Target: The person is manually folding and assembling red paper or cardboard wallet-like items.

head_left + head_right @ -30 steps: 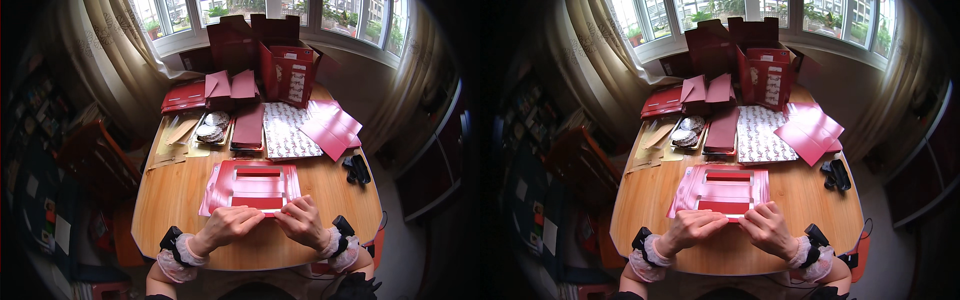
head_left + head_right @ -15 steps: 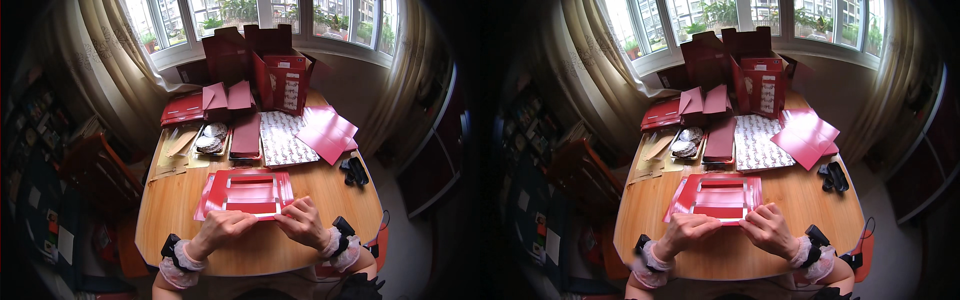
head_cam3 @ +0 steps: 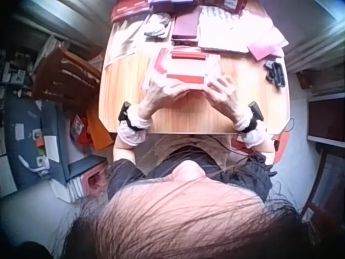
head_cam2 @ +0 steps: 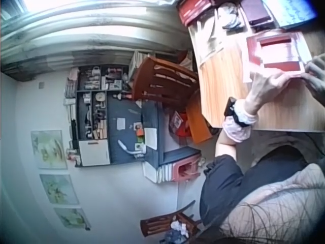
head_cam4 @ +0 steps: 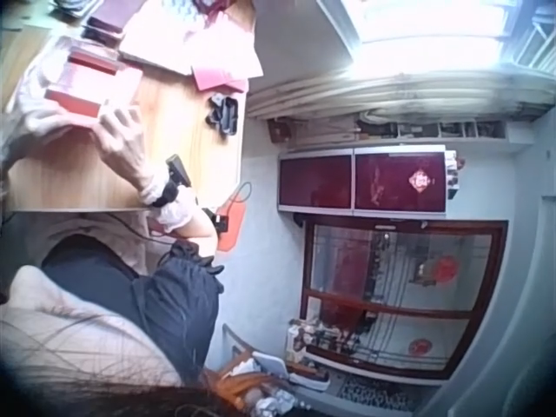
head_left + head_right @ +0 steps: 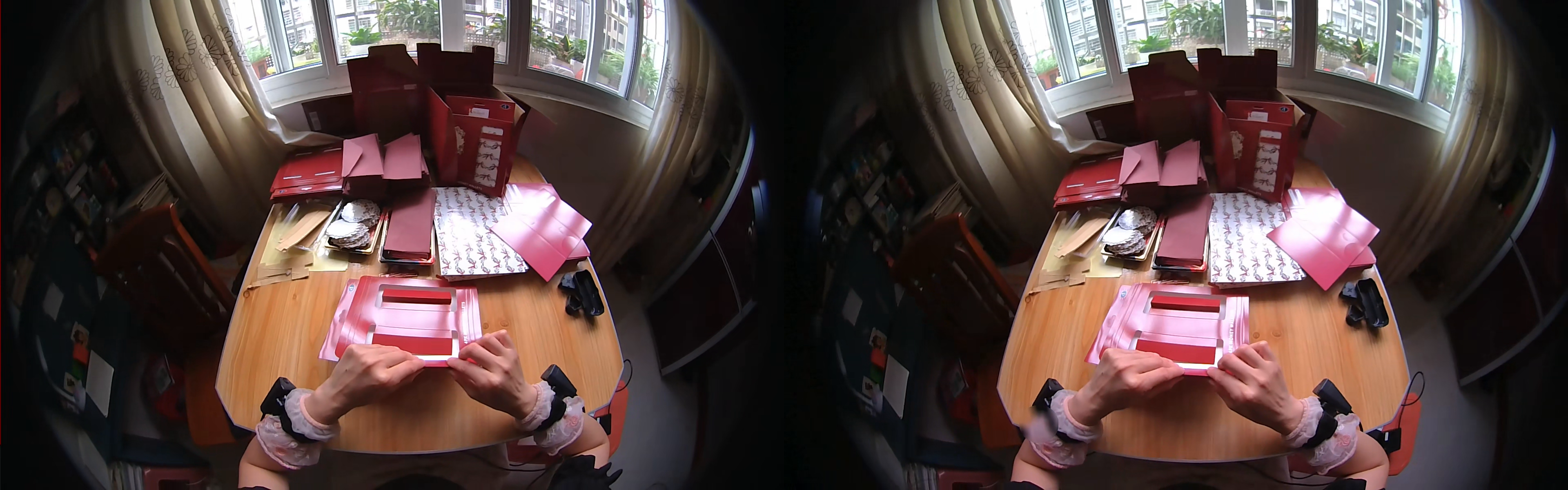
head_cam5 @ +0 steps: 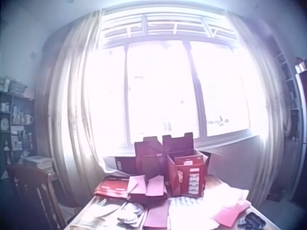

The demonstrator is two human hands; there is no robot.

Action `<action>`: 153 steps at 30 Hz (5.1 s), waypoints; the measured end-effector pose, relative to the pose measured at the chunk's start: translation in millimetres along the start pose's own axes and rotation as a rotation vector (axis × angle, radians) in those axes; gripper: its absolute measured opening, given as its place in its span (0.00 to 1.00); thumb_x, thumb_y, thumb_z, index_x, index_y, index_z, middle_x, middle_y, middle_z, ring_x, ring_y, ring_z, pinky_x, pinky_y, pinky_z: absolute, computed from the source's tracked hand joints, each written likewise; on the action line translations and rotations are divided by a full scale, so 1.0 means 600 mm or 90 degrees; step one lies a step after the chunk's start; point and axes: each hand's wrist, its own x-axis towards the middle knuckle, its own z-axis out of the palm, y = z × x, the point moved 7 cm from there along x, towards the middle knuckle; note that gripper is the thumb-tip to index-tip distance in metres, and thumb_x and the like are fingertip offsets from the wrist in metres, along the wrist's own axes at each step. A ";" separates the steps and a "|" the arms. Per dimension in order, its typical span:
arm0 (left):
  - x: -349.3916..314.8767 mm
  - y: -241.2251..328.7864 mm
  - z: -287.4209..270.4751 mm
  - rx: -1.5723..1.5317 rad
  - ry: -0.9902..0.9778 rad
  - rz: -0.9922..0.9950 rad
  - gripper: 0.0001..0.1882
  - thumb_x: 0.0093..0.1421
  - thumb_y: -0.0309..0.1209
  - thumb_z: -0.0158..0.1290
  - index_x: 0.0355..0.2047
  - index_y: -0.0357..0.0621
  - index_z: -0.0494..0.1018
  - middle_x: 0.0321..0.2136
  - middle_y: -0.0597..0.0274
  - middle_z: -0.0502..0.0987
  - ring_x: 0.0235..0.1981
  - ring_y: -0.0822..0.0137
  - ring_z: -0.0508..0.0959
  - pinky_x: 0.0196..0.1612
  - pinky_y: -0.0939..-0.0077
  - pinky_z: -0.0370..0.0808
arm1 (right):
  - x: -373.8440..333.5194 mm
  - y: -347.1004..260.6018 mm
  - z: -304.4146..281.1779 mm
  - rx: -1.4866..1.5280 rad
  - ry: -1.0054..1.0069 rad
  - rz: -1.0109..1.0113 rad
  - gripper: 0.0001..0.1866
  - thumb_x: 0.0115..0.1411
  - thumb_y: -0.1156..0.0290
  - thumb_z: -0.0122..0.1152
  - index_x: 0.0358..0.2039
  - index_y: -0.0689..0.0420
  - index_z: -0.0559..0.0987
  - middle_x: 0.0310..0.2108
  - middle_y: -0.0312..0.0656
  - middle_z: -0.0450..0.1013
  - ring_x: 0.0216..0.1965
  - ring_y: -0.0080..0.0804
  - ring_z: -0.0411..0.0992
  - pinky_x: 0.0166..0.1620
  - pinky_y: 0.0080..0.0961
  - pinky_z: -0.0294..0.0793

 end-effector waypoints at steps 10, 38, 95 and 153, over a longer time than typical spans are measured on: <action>0.005 -0.013 -0.028 0.049 0.024 0.009 0.07 0.54 0.30 0.69 0.32 0.47 0.83 0.27 0.65 0.84 0.27 0.66 0.86 0.31 0.73 0.82 | 0.013 0.015 -0.024 0.008 0.038 0.038 0.10 0.49 0.72 0.76 0.34 0.52 0.85 0.31 0.30 0.74 0.35 0.31 0.72 0.43 0.32 0.67; -0.013 -0.063 -0.058 0.031 -0.120 -0.048 0.07 0.54 0.34 0.69 0.31 0.50 0.83 0.29 0.66 0.84 0.33 0.65 0.84 0.38 0.69 0.82 | 0.011 0.025 -0.019 0.020 0.018 0.058 0.11 0.48 0.70 0.78 0.32 0.51 0.85 0.31 0.31 0.74 0.36 0.31 0.71 0.45 0.34 0.67; -0.111 -0.216 0.042 -0.987 -0.034 -0.813 0.17 0.72 0.41 0.55 0.48 0.39 0.80 0.42 0.64 0.85 0.38 0.77 0.84 0.38 0.84 0.81 | 0.015 0.012 -0.014 0.109 -0.002 -0.009 0.11 0.53 0.66 0.77 0.36 0.48 0.85 0.33 0.31 0.74 0.35 0.31 0.70 0.40 0.31 0.67; -0.045 -0.056 0.072 -1.194 -0.143 -0.667 0.31 0.67 0.34 0.57 0.68 0.38 0.64 0.62 0.55 0.73 0.60 0.63 0.75 0.65 0.63 0.70 | 0.043 -0.006 -0.010 -0.043 -0.092 0.064 0.32 0.54 0.47 0.74 0.51 0.57 0.81 0.45 0.39 0.70 0.50 0.40 0.69 0.53 0.39 0.66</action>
